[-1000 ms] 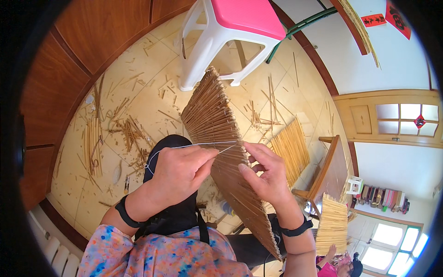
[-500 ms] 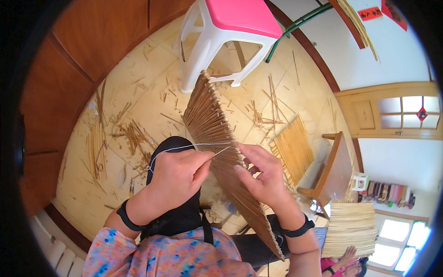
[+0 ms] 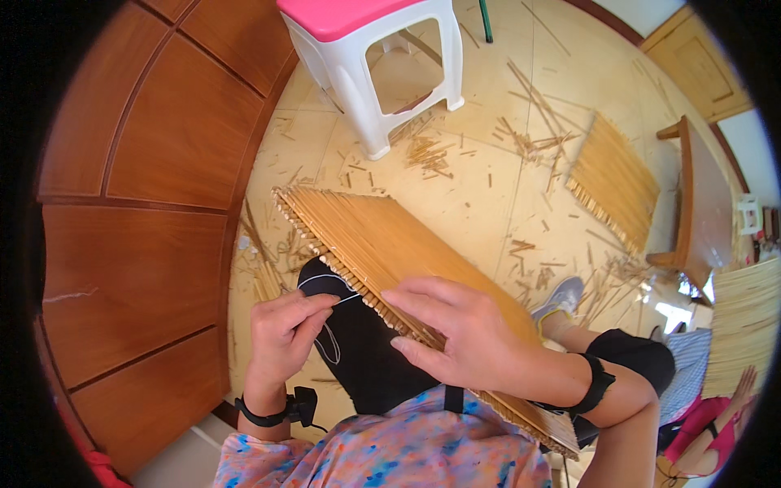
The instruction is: The person weaves and stitches a thin split-bamboo or reed mat by hand, passing white string or thread through the edges and individual slats to secure them.
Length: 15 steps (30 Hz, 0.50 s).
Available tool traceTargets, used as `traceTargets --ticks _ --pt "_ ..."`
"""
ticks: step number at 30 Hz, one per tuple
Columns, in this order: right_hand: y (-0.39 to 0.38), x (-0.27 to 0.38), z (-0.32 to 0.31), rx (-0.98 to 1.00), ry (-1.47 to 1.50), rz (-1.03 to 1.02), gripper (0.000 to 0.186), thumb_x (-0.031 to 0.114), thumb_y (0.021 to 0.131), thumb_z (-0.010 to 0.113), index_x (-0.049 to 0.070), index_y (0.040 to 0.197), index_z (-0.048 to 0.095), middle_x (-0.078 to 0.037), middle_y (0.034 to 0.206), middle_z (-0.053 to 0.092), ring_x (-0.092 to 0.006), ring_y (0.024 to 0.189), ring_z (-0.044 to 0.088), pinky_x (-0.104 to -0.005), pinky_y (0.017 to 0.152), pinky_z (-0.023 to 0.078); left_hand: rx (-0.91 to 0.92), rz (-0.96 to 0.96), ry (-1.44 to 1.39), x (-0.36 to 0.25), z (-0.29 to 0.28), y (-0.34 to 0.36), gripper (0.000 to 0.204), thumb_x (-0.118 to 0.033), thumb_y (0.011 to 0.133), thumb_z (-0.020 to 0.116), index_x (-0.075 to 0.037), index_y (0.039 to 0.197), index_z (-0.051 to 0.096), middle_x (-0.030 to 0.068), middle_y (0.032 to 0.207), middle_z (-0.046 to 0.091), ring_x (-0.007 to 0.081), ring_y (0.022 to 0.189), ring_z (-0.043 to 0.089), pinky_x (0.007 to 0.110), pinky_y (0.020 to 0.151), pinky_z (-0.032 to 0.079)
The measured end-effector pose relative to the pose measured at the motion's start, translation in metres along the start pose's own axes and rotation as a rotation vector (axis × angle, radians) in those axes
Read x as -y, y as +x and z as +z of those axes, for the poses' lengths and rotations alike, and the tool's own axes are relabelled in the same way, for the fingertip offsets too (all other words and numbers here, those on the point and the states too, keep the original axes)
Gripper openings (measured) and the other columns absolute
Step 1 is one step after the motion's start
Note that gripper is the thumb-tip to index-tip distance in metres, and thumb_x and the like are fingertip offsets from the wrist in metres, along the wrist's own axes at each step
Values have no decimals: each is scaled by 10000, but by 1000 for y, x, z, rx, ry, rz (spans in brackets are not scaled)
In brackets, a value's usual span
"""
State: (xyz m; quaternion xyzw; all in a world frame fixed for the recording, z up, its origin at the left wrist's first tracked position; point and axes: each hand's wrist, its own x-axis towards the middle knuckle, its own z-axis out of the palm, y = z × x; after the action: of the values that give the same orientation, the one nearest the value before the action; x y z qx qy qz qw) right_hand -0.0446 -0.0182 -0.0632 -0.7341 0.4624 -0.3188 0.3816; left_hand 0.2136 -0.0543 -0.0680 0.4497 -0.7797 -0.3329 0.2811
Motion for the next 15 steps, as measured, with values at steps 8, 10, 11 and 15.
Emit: traceTargets --ticks 8,10,11,15 --pt "-8 -6 13 -7 221 26 532 172 758 778 72 1256 619 -146 1161 587 -294 956 642 -351 783 551 80 32 44 8 -5 2 217 5 767 732 -79 967 744 46 589 511 162 470 512 293 432 385" --pt "-8 -6 13 -14 200 -9 519 162 759 769 60 1246 622 -142 1152 581 -290 929 638 -353 766 552 108 40 61 8 -6 4 209 5 766 734 -77 957 744 51 600 530 164 480 530 288 434 390" --pt "-9 -6 12 -20 213 -4 519 162 759 769 60 1246 622 -142 1152 581 -290 929 638 -353 766 552 111 32 36 8 -4 3 204 9 766 730 -73 953 742 51 600 538 165 482 537 286 436 395" --pt "-12 -6 10 -48 196 1 497 152 763 759 44 1230 626 -145 1138 581 -282 902 633 -356 752 553 154 -9 -24 3 4 0 207 39 763 707 -48 949 733 54 599 566 168 486 556 285 442 412"
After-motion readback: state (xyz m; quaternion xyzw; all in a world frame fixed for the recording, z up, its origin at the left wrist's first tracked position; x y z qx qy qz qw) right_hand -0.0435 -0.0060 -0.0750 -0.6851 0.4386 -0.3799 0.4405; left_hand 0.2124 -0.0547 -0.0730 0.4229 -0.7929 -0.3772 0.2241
